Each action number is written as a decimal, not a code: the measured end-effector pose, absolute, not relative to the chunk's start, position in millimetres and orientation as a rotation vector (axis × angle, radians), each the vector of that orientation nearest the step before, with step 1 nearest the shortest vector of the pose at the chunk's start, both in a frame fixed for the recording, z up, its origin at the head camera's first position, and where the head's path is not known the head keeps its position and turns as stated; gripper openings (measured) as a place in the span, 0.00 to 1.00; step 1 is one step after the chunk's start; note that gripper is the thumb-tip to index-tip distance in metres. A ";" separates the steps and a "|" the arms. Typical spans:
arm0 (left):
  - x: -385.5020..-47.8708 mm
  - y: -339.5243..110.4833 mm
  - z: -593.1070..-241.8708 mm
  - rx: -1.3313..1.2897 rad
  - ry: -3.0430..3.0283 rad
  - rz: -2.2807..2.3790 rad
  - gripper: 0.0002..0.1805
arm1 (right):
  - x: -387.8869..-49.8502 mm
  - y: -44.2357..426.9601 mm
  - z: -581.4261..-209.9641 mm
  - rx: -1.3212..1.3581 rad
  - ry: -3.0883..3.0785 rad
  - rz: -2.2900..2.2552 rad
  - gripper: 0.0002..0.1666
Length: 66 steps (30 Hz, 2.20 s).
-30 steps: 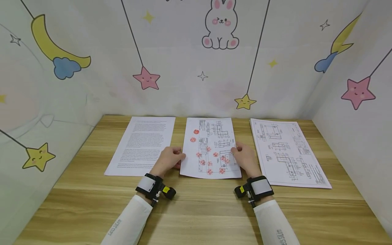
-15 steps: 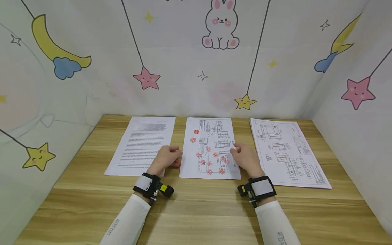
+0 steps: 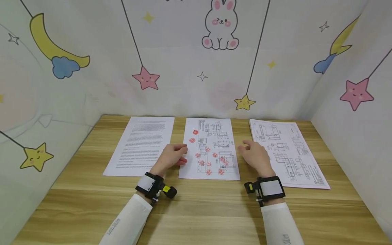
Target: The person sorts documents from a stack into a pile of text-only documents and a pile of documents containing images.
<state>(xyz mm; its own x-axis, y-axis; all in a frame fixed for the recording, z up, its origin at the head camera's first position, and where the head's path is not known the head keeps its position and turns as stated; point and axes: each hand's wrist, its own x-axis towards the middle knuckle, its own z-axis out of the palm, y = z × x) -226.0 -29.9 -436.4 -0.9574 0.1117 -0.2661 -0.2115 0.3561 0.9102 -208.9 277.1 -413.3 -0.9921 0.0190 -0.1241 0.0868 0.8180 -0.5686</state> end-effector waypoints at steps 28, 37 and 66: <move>-208.7 50.2 -433.8 0.351 2.310 1.609 0.21 | -194.5 374.2 -411.4 0.531 2.887 -0.898 0.42; -205.5 82.3 -447.0 0.507 2.352 1.582 0.21 | -186.9 395.4 -419.1 0.714 2.832 -0.840 0.44; -183.0 158.8 -460.0 0.150 1.652 1.912 0.28 | -176.2 427.2 -440.9 0.829 2.772 -0.770 0.45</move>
<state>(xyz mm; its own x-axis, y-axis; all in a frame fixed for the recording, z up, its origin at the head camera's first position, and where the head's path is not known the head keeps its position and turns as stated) -183.0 158.8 -460.0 -0.8132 0.5033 -0.2922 -0.3621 -0.0445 0.9311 -176.2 427.2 -440.9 -0.8367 0.4723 -0.2773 0.5476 0.7158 -0.4333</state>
